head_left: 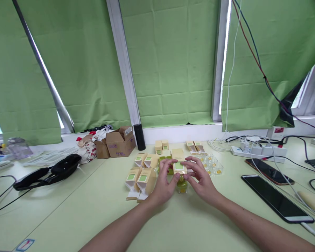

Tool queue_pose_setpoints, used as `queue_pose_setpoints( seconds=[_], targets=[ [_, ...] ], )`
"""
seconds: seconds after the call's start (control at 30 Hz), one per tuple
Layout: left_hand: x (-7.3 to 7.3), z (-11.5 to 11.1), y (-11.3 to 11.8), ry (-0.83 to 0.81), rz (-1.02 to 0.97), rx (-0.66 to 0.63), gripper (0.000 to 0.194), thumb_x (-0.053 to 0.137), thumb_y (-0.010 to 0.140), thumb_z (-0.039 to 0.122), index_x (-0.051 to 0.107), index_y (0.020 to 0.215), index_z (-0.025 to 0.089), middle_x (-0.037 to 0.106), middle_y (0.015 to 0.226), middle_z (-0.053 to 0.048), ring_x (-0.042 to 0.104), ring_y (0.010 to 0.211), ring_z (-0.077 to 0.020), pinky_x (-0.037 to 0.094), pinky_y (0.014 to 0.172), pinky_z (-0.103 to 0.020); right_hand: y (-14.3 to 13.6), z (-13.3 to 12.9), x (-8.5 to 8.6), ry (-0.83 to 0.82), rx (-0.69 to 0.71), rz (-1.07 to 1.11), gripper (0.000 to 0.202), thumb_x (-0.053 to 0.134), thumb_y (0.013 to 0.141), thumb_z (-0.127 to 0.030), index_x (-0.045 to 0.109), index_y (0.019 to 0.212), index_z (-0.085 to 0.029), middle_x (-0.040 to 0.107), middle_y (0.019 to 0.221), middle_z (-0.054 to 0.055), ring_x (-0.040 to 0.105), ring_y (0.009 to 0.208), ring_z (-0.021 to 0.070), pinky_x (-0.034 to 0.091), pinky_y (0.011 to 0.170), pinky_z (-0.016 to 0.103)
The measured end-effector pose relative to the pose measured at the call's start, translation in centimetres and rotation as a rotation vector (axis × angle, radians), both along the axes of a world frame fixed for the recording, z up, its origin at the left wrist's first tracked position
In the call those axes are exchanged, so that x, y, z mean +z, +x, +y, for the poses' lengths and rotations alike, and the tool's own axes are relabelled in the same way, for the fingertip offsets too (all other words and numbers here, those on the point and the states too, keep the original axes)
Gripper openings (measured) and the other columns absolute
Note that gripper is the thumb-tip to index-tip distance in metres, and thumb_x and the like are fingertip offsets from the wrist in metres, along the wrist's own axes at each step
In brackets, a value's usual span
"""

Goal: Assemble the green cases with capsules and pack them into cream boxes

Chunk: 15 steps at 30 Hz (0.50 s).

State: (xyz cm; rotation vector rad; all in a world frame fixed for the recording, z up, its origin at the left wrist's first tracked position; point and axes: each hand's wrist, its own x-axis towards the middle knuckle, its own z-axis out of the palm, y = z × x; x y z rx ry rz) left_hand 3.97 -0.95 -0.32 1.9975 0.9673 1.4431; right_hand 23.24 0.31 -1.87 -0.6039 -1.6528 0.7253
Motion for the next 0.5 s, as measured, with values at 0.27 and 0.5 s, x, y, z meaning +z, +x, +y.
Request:
queue_pose_setpoints(
  seconds=[0.27, 0.5],
  targets=[
    [0.09, -0.11, -0.11, -0.003, -0.010, -0.015, 0.044, 0.065, 0.100, 0.054, 0.057, 0.136, 0.031, 0.045, 0.134, -0.009, 0.051, 0.121, -0.0278, 0.044, 0.106, -0.046, -0.10, 0.11, -0.15, 0.004, -0.005, 0.013, 0.033, 0.065, 0.102, -0.047, 0.071, 0.131, -0.033, 0.046, 0.140, 0.011, 0.069, 0.097, 0.0191, 0.068, 0.082, 0.038],
    [-0.01, 0.02, 0.11, -0.022, -0.031, 0.010, 0.038, 0.065, 0.100, 0.052, 0.059, 0.132, 0.032, 0.045, 0.132, -0.008, 0.052, 0.115, -0.0250, 0.046, 0.103, -0.043, -0.05, 0.14, -0.25, -0.006, -0.002, 0.008, 0.030, 0.064, 0.104, -0.044, 0.072, 0.130, -0.033, 0.046, 0.141, 0.011, 0.070, 0.094, 0.0175, 0.068, 0.080, 0.037]
  ],
)
